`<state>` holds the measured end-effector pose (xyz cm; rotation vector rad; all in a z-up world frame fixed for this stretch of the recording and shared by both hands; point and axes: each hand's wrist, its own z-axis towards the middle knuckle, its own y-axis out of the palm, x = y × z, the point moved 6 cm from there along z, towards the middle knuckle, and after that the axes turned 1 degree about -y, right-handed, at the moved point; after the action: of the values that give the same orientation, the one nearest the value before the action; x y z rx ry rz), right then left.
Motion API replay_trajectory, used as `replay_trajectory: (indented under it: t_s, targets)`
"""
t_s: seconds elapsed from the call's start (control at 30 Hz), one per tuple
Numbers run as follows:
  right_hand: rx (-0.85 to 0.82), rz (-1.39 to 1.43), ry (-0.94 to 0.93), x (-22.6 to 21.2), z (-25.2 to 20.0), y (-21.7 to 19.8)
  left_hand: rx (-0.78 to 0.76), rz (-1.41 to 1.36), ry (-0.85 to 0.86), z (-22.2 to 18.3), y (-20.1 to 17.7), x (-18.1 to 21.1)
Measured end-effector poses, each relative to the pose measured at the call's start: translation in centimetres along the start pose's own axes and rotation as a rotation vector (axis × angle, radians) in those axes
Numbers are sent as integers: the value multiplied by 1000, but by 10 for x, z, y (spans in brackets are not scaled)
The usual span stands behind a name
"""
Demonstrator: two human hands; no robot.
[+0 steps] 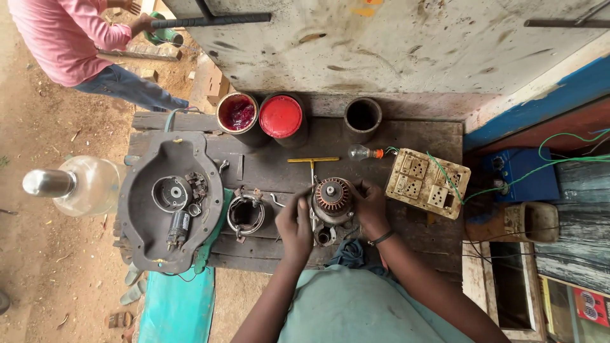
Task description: The person fits a copper armature into a starter motor drive housing on a workbench, seats it by hand, and uses pliers to work on the assembly, handling small motor parts and a bearing component while assembling the unit.
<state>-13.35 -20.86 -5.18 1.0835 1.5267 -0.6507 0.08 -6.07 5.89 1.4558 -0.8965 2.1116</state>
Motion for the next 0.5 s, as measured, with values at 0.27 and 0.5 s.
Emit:
replay_trajectory:
  t_s: [0.27, 0.5]
  targets:
    - [-6, -30, -215, 21, 7, -3, -166, -309, -352, -6, 42, -96]
    - [0, -106, -172, 26, 3, -6, -135, -321, -319, -10, 44, -99]
